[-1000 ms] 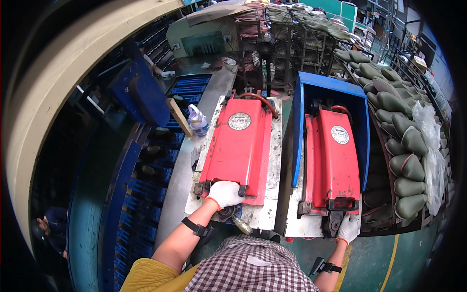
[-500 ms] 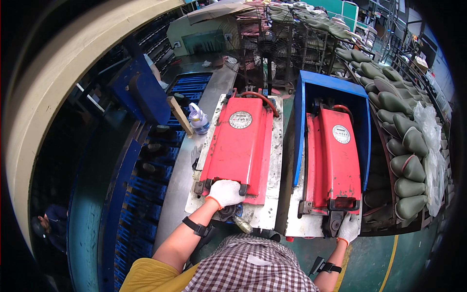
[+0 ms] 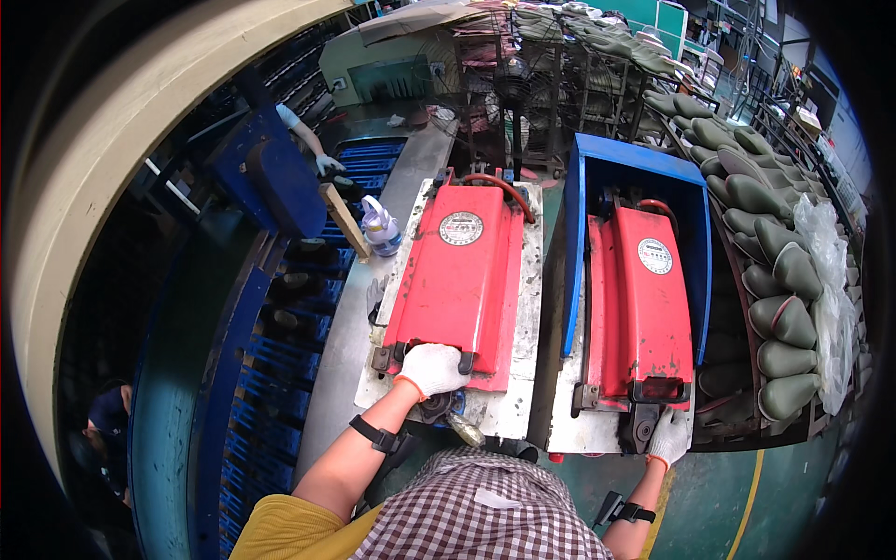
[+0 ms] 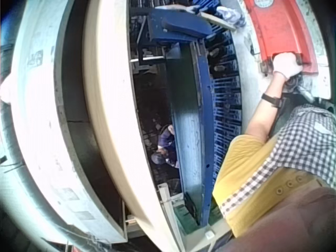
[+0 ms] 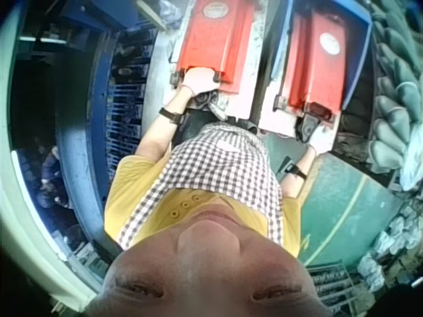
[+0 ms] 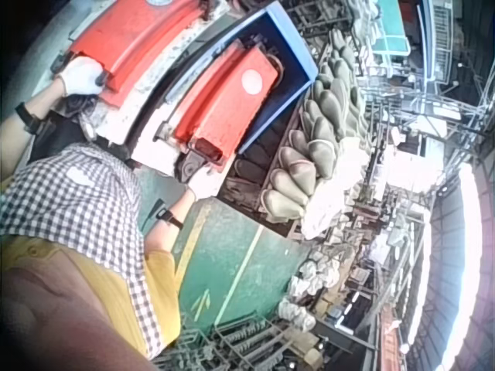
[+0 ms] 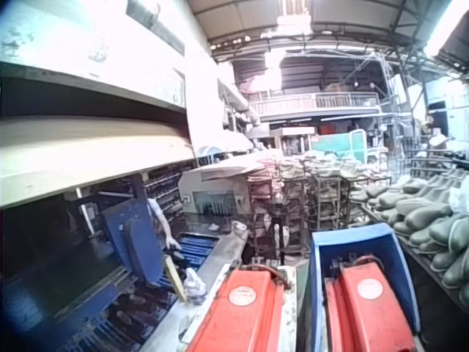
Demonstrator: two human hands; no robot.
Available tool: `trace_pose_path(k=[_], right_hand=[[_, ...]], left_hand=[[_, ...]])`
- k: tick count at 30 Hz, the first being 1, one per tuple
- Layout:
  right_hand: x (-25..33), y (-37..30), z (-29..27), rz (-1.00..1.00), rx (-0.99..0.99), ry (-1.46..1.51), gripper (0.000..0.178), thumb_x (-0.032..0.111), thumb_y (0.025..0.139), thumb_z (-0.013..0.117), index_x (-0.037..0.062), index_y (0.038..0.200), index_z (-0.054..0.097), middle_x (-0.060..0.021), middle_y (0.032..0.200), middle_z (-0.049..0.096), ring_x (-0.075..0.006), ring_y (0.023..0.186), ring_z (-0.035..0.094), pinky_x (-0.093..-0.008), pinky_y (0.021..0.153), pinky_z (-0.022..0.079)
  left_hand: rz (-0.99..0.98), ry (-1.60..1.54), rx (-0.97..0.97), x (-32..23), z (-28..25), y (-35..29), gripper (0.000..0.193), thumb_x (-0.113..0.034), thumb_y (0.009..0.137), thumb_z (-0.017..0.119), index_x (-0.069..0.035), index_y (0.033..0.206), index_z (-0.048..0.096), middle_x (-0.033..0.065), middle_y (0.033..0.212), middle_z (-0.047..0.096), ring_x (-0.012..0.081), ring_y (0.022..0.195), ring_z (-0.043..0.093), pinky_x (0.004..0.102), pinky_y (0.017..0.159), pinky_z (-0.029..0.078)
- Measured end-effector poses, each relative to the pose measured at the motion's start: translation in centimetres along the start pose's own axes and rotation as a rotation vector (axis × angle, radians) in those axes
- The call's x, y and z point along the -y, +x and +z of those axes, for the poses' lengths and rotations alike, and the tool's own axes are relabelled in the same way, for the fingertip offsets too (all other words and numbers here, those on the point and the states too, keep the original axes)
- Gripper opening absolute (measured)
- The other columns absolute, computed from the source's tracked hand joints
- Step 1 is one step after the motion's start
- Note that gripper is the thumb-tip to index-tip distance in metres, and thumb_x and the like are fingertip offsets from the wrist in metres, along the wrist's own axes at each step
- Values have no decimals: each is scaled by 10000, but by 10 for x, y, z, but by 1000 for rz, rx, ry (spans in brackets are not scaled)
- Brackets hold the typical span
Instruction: Operating industrial press machinery to manufacture shoe components.
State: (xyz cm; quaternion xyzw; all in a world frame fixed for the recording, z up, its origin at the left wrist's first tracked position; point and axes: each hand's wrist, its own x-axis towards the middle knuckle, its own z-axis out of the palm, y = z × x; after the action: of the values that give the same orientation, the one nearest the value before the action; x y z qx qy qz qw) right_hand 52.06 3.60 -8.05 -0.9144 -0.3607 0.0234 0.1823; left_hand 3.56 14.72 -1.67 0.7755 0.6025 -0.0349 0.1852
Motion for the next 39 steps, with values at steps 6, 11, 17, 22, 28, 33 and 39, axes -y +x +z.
trace_pose_path(k=[6,11,17,22,28,33,39], right_hand=[[2,0,-3,13,19,-7,383,392,998,568,42,1025,722,-250,976,714,-451,902,681,-531,765,515],[4,1,-3,49,10,-49,348,413,971,614,95,1012,749,-199,996,729,-404,926,699,-490,777,542],[1,1,-1,34,-4,-50,348,414,975,610,99,1017,750,-194,999,733,-407,929,699,-499,784,539],[-1,2,1,55,18,-47,362,427,979,597,100,1029,745,-191,1007,734,-405,940,699,-500,787,538],[3,1,-3,58,29,-45,362,431,981,589,107,1035,741,-193,1004,732,-403,942,699,-497,784,539],[9,-2,-9,63,21,-48,351,425,978,594,110,1027,742,-196,999,729,-405,935,696,-499,780,537],[4,0,-5,44,46,-47,381,414,1000,570,69,1045,724,-239,1003,721,-444,931,689,-530,785,525]], left_hand=[[-3,9,10,-2,-4,-1,463,-535,812,675,-88,867,784,182,848,747,365,827,741,472,754,582],[-9,9,14,-3,-4,0,465,-542,811,675,-92,863,783,176,851,748,359,831,744,469,755,584],[-35,15,51,-6,-6,0,419,-488,794,679,-94,881,794,173,906,765,344,881,753,457,798,593],[-9,26,27,-2,-3,0,468,-540,818,673,-86,859,779,176,856,749,356,836,744,469,757,585],[-4,26,27,-2,-2,1,466,-539,820,670,-88,863,780,178,858,748,357,835,744,471,757,583],[-5,19,25,-1,0,1,463,-537,820,669,-89,857,779,176,856,748,357,832,743,472,756,583],[-3,22,11,-1,2,1,459,-536,818,670,-91,852,779,175,846,747,357,824,743,470,744,583]])
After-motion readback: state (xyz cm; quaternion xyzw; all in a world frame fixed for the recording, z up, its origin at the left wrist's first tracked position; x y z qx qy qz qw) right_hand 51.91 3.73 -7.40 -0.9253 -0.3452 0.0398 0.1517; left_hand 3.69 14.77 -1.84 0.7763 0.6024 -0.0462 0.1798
